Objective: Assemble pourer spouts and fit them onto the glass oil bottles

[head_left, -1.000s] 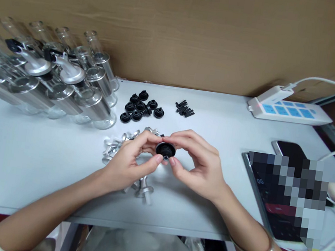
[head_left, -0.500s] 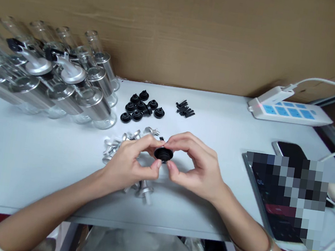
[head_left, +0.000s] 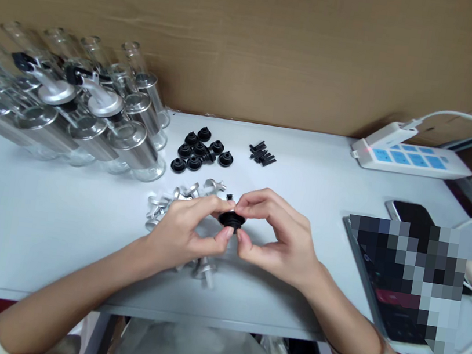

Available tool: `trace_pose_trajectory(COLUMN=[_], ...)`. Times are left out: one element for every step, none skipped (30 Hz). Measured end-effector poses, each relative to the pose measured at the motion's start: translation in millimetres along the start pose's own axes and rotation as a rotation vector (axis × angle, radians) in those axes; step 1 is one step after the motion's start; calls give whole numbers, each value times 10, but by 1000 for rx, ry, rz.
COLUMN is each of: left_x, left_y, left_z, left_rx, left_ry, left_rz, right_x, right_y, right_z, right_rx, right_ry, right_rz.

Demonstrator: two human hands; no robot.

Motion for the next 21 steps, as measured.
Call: trace_pose_trajectory(left_x=[5,10,16,21,29,36,42,50,55,59,61,62,62,60,56,51,44,34,24,15,8], left_y=[1,4,8,12,17,22,25,27,28,26,24,21,18,15,13,11,10,8,6,4,2], left_z=[8,15,24,33,46,59,74,88,100,107,110,107,103,97,93,91,89,87,83,75,65], left_rx=[-14,-28,-44,-62,-85,-112,-142,-173,-202,-224,-237,-242,-242,-236,-229,-224,-218,-209,-198,-182,-162], left_ry=[9,18,30,46,68,93,120,144,162,171,174,175,176,179,184,191,193,190,182,171,161], left_rz=[10,21,33,46,63,80,98,117,134,148,160,169,175,175,170,161,148,131,116,105,99], right_x=[-1,-2,-4,-6,-7,-7,-6,-3,1,3,1,-4,-12,-21,-28,-31,-31,-31,-31,-34,-39], right_y=[-4,-7,-10,-11,-10,-8,-5,0,6,12,17,21,22,22,21,19,18,18,20,21,23], right_z=[8,14,18,19,17,13,6,-4,-15,-27,-37,-46,-53,-58,-62,-68,-76,-82,-86,-89,-90], right_rx=[-5,-7,-5,1,9,19,31,47,64,81,94,104,109,112,117,127,142,158,173,187,197], right_ry=[10,16,18,14,7,-5,-20,-39,-61,-82,-102,-116,-127,-138,-152,-170,-191,-213,-232,-245,-251], right_rz=[2,4,3,1,-2,-5,-9,-13,-20,-30,-47,-67,-90,-110,-123,-127,-124,-119,-114,-112,-114])
Point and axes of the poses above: each hand's wrist, its own y-axis away from the middle knuckle, its own x-axis out of the palm, z = x × y, the point moved 6 cm from there along -y, towards the middle knuckle, and after that the axes turned 15 degrees about -x, right-handed, at the moved point
